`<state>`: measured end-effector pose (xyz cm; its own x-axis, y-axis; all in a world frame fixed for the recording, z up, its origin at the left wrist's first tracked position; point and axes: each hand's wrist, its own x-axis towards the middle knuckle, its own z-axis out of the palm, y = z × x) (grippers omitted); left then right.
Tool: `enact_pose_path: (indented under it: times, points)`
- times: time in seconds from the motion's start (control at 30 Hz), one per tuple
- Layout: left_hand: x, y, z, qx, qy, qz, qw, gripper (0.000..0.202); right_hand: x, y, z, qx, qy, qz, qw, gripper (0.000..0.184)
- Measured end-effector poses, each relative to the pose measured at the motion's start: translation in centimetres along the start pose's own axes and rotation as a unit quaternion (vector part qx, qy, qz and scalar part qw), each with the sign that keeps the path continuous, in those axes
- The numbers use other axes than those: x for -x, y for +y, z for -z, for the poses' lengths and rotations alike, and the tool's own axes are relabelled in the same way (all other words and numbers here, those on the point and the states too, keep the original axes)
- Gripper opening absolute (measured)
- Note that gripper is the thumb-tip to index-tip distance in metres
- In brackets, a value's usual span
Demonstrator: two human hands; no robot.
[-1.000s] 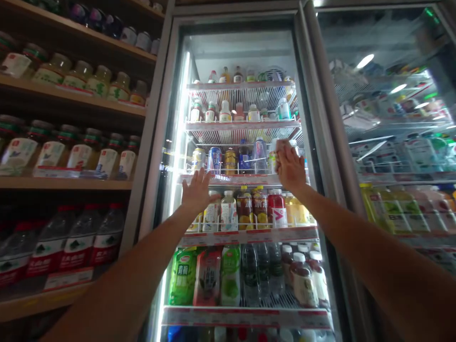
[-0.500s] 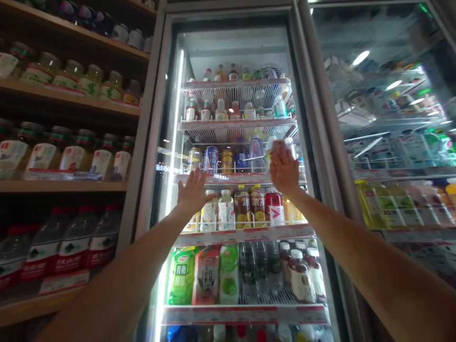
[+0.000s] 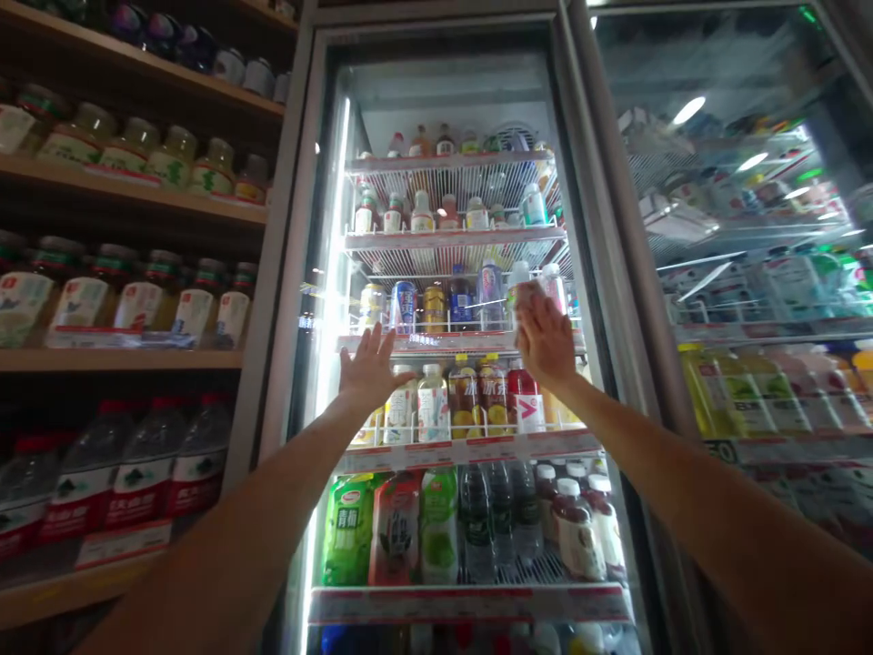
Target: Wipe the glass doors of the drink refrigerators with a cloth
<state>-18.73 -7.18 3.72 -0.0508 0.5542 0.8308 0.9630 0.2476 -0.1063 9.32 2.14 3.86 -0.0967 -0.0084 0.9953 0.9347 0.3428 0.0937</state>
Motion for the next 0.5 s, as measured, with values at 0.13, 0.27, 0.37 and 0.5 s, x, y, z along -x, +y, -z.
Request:
enact_pose_path:
  times: [0.13, 0.27, 0.37, 0.5]
  points:
    - [0.0, -0.1, 0.1, -0.002, -0.003, -0.006, 1.000, 0.076, 1.6, -1.1, -0.5, -0.021, -0.053, 0.206, 0.977, 0.046]
    - [0.1, -0.1, 0.1, 0.005, -0.005, -0.006, 1.000, 0.078, 0.6, 2.9, 0.1, -0.003, 0.015, 0.030, 0.999, 0.046]
    - [0.1, 0.0, 0.2, 0.007, -0.007, -0.004, 1.000, 0.079, -0.1, 3.4, 0.2, 0.011, 0.046, -0.057, 0.997, 0.049]
    - [0.2, 0.1, 0.5, 0.005, -0.012, 0.000, 1.000, 0.078, 1.5, -1.0, -0.3, -0.004, -0.004, 0.090, 0.996, 0.048]
